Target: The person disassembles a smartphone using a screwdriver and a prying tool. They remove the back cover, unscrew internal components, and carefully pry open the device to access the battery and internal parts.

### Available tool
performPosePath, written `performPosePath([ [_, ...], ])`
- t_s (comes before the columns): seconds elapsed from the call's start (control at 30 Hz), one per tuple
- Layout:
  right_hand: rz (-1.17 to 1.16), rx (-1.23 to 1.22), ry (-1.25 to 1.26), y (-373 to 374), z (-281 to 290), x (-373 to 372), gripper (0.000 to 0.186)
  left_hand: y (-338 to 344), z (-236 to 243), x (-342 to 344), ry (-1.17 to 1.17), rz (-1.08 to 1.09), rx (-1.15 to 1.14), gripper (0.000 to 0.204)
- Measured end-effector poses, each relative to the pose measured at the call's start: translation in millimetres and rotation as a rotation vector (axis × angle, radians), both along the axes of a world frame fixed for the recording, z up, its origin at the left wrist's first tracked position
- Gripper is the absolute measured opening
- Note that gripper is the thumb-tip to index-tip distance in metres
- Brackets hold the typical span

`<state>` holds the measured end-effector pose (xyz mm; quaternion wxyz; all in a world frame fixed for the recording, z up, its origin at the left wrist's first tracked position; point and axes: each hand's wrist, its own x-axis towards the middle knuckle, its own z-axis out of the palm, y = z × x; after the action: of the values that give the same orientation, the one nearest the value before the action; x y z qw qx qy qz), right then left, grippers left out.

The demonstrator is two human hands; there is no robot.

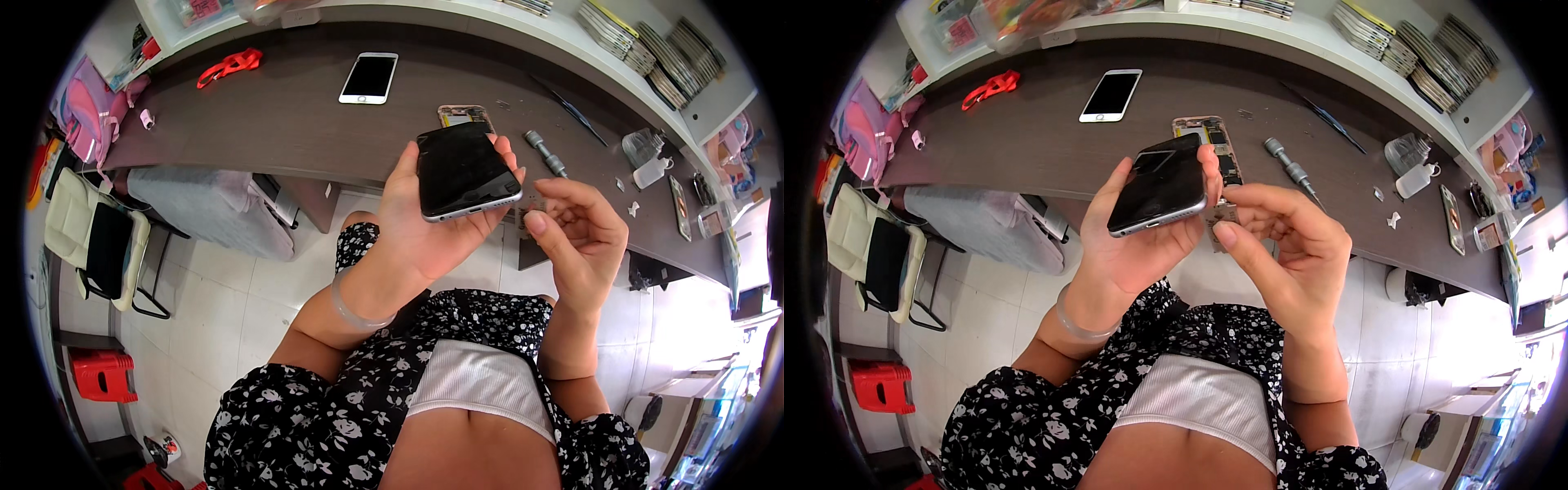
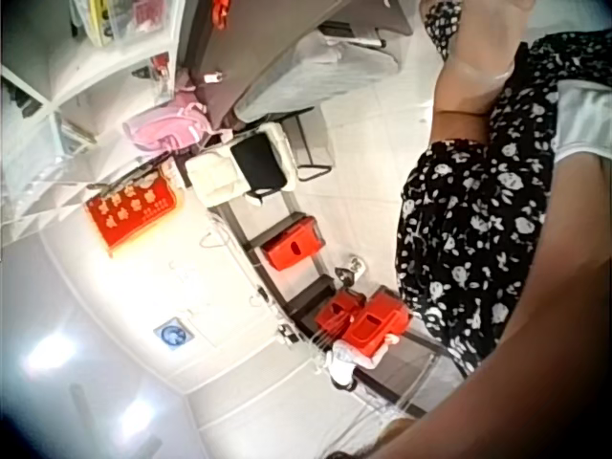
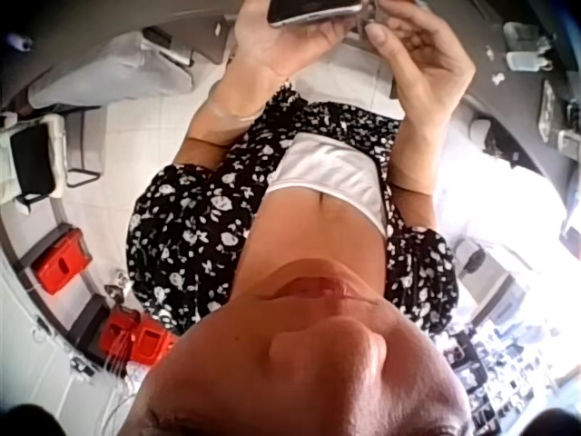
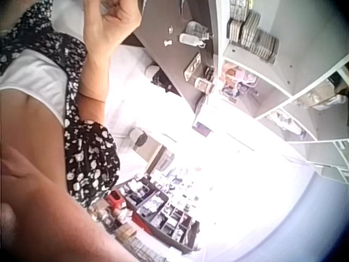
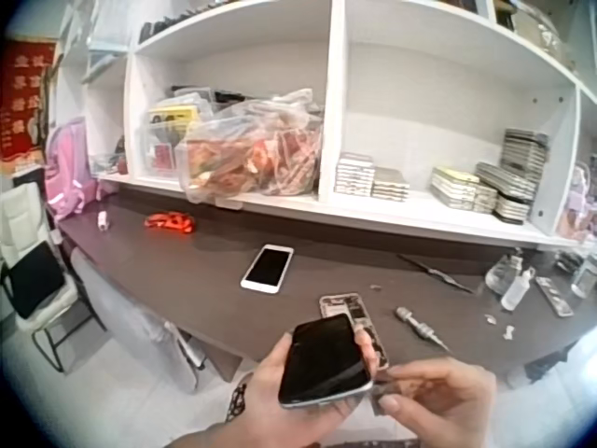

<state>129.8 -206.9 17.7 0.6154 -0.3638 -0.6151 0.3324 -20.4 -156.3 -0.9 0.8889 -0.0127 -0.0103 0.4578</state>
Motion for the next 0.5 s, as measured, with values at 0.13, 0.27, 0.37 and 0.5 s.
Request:
performPosePath([
  [0.13, -0.291, -0.002, -0.188, 10.1, -6.4, 17.7, 0.028, 6.9, -14.3, -4.8, -0.068, 0.046, 0.19, 0.058],
  [0.27, -0.636, 0.006, -0.319, 40.6, -17.1, 77.3, 0.024, 20.9, -16.1, -9.5, -0.011, 0.218, 0.295, 0.061],
  [0.37, -0.701, -0.059, -0.468, 51.4, -26.9, 101.7, 0.022, 28.9, -9.9, -11.8, 0.213, 0.464, 0.254, 0.06],
  [0.5, -0.546, -0.122, -0.465, 55.2, -28.7, 91.7, 0.021, 37.4, -10.2, -15.4, 0.194, 0.439, 0.316, 0.056],
])
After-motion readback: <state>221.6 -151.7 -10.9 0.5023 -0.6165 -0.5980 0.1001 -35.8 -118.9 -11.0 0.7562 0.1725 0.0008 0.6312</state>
